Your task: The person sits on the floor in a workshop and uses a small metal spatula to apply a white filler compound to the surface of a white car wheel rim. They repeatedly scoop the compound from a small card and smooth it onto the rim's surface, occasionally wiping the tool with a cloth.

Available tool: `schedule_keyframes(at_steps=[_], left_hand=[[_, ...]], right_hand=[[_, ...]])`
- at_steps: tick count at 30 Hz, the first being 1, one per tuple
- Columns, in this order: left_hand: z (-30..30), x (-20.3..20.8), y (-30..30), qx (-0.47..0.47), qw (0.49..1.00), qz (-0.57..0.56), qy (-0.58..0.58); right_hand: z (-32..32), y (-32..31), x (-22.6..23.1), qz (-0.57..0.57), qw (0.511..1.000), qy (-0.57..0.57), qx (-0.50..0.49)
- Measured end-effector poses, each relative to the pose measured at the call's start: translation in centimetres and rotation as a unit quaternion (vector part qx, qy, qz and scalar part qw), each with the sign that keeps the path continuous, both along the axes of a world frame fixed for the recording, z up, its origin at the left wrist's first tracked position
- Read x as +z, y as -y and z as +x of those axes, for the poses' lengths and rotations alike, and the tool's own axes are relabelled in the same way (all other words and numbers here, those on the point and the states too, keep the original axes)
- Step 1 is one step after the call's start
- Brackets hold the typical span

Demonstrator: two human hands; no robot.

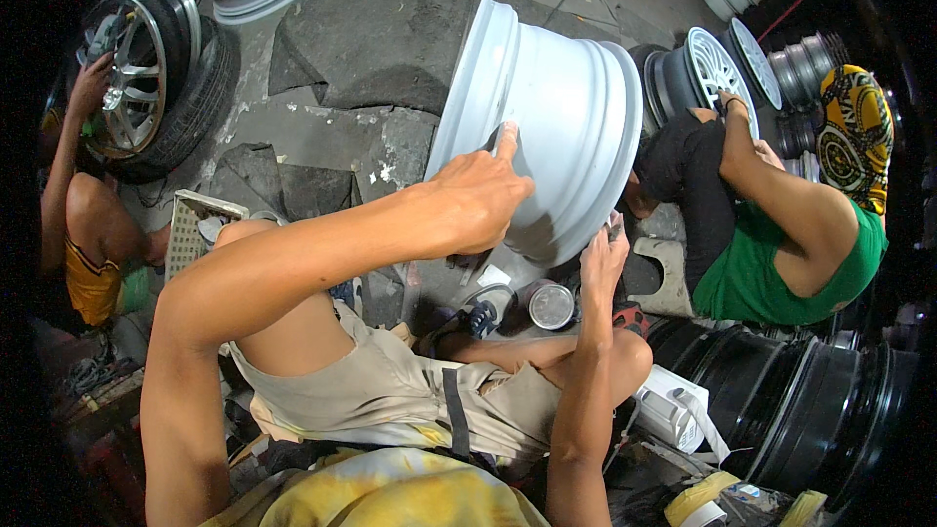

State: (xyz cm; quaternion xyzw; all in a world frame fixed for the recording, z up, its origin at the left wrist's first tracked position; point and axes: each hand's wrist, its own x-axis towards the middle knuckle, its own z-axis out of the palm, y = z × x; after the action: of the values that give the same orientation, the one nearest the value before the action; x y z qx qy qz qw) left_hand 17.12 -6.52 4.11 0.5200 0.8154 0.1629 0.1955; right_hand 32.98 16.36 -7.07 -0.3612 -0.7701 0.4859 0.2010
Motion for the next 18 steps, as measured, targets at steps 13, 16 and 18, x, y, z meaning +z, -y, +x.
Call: schedule_keyframes(at_steps=[13,16,18], left_hand=[[-0.3,0.0,-0.1,0.014,0.999,0.040,0.009],[-4.6,1.4,1.3,0.035,0.975,0.188,0.116],[-7.8,1.0,2.1,0.106,0.937,0.300,0.143]], right_hand=[[-0.3,0.3,0.2,0.015,0.998,-0.062,-0.005],[-0.8,0.9,2.9,0.027,0.998,-0.040,-0.048],[-0.7,0.1,3.6,0.005,0.997,-0.072,-0.010]])
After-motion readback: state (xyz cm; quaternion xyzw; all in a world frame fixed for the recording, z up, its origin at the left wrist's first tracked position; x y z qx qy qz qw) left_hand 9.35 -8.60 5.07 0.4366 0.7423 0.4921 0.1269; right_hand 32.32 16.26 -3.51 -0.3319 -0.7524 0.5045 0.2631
